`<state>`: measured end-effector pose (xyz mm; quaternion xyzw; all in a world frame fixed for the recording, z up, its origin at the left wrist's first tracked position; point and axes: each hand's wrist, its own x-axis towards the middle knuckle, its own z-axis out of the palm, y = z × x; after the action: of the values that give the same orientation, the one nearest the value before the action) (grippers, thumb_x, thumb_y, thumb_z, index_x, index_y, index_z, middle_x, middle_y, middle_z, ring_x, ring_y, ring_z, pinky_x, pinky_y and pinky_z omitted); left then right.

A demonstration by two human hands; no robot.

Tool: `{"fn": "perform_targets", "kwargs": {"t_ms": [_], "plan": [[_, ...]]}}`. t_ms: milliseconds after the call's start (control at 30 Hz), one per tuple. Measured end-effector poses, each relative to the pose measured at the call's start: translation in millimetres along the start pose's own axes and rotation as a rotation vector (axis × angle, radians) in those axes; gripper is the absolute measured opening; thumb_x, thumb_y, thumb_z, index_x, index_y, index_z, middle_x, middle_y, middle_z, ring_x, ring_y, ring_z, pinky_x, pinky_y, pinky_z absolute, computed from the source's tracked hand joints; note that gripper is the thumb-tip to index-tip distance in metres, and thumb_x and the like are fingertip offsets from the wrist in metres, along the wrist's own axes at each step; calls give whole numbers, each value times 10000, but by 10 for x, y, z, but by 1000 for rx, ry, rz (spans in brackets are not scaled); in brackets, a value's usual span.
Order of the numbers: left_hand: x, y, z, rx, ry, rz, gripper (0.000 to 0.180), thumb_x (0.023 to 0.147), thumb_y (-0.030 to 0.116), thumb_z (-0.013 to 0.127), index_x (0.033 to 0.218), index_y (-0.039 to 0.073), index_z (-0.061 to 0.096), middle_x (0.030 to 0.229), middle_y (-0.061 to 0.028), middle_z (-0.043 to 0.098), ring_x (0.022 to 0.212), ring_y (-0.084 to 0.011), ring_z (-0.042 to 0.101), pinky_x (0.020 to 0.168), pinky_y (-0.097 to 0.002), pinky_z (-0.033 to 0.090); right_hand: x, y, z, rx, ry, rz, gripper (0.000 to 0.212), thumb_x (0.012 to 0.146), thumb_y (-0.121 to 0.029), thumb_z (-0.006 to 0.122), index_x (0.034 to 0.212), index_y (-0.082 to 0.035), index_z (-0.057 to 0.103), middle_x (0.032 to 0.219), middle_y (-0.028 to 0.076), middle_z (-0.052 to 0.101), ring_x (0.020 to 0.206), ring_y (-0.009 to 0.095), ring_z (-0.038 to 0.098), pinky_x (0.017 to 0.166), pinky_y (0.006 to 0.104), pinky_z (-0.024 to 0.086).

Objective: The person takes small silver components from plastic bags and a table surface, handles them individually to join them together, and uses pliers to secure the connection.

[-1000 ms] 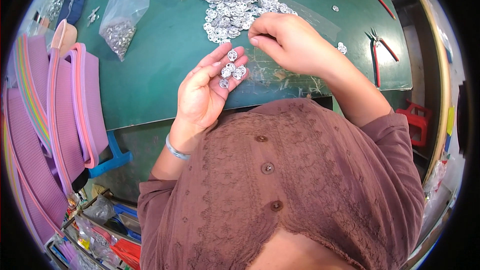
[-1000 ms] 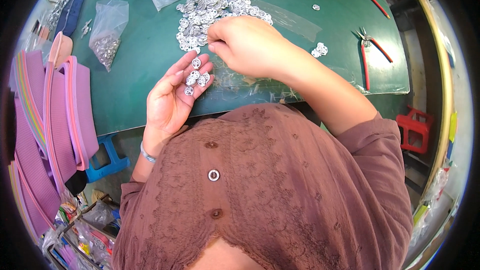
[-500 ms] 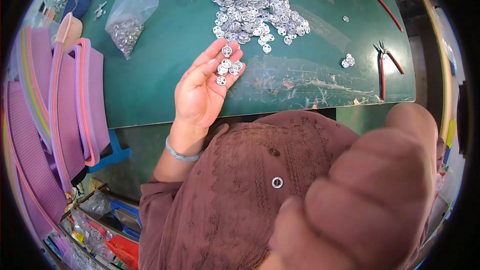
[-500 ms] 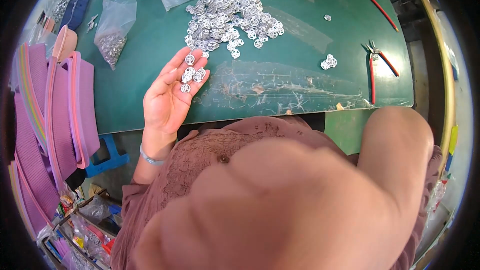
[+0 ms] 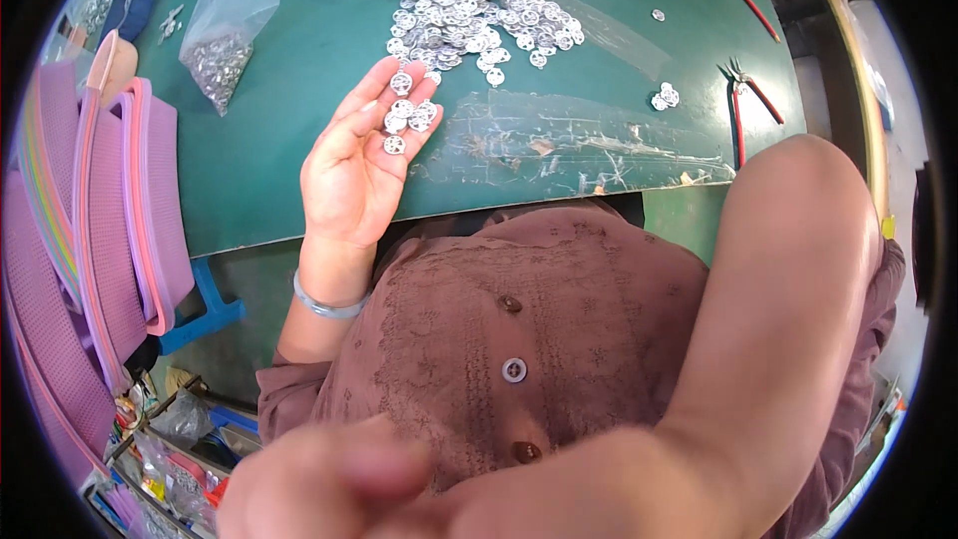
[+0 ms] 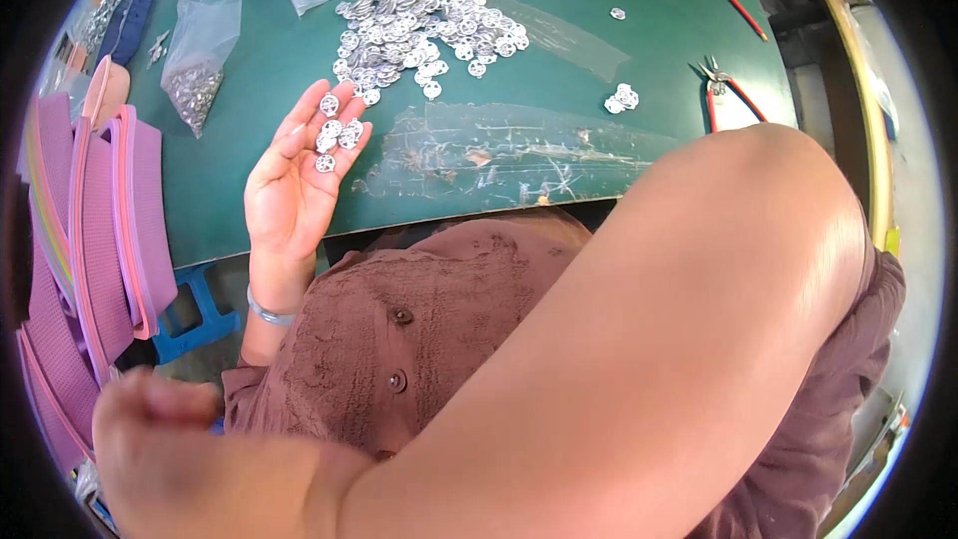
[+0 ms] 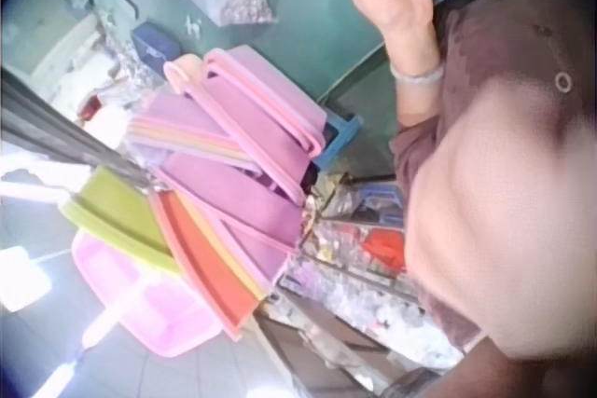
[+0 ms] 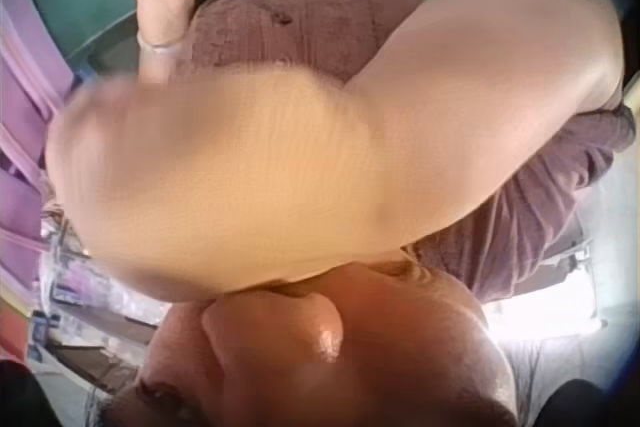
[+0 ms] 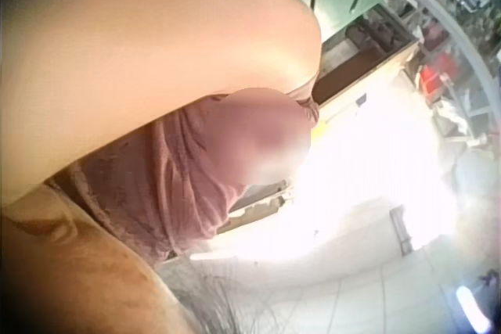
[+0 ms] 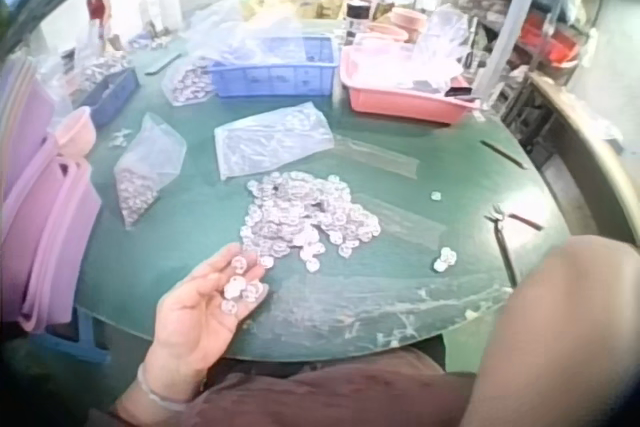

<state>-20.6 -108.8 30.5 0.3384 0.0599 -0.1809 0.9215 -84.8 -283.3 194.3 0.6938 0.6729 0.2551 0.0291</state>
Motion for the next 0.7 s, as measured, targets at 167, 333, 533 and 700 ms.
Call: {"fn": "perform_targets", "kwargs": {"t_ms": [167,333,533,700], "plan": [[-55,5,-2,-15,0,17,390,871,67,347,1229,-87,340,1209,-231,428,1133,-328,432,949,-433,384,-17,-66,-8,-29,16,18,225,717,-300,535,713,-84,601,680,-40,551,601,98,458,544,283,358],[-142,39,-105,-8,-6,52,432,865,63,345,1263,-90,279,1278,-263,343,1197,-372,347,1011,-473,304,-44,-233,6,-93,58,82,241,766,-308,521,738,-89,616,700,-53,578,617,87,466,564,274,359],[-212,72,-103,-39,-4,29,431,866,71,358,1262,-85,285,1280,-250,347,1191,-369,356,1005,-479,310,-106,-305,-143,-458,178,-48,266,825,-319,505,767,-94,633,726,-69,609,637,74,476,588,263,359],[-200,41,-136,-22,-3,26,432,866,80,372,1261,-78,295,1266,-246,370,1187,-358,365,1000,-475,318,-491,-306,-53,-221,324,67,270,803,-258,530,699,-11,502,679,78,485,638,252,501,493,362,424]]}}
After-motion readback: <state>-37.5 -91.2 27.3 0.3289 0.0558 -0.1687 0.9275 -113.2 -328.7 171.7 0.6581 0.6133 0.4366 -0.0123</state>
